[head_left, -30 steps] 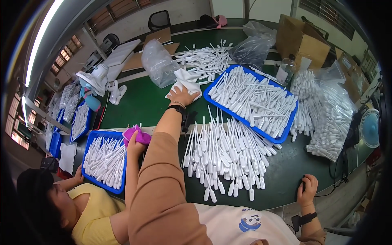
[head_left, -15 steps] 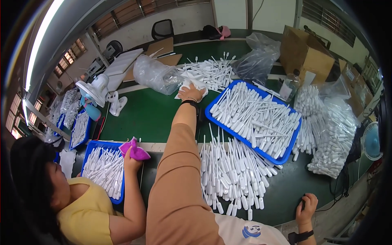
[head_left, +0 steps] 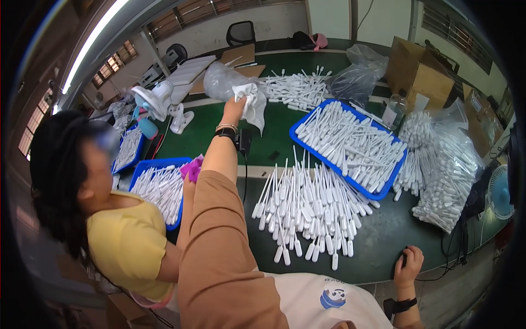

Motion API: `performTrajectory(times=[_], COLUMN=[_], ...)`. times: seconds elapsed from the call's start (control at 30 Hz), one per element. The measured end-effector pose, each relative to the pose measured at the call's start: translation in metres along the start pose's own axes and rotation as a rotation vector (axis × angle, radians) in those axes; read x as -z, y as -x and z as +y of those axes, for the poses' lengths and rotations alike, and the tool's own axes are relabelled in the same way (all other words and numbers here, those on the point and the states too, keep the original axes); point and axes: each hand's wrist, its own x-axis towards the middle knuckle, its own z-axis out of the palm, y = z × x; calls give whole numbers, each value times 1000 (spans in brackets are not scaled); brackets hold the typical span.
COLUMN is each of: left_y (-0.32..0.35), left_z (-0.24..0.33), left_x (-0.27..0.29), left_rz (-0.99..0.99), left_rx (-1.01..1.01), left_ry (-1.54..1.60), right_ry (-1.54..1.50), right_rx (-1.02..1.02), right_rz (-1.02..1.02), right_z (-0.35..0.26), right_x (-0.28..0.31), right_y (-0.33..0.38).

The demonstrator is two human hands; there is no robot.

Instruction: The person wipes the table with a cloth, then sorts white plastic components by hand, arranging them into a row. They gather the components into a bundle, place them into a plastic bag, and set the bag aside on the table.

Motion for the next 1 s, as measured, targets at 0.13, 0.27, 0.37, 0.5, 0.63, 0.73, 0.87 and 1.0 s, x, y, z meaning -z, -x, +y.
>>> performTrajectory(times=[0.13,0.27,0.37,0.5,0.63,0.73,0.87,1.0], left_y=[43,105,147,215,319,411,491,499], left_z=[18,24,45,54,61,66,64,52], left_x=[6,-12,-4,2,10,24,36,10], left_rz=[-3,359,158,-169,-395,-386,-255,-79], left_rx=[12,184,106,-35,-199,-195,-220,-423], left_ry=[-121,-804,-1081,-999,-729,-815,-859,-744], right_ry=[2,1,-38,-151,-289,-407,-520,-649], right_rx=[16,30,14,-8,-4,27,42,-73], right_rz=[24,45,62,82,98,76,3,-35], right_z=[5,9,9,2,3,4,5,8], right_x=[-2,-3,-2,10,16,11,-5,-12], right_y=[5,9,8,-1,5,5,12,17])
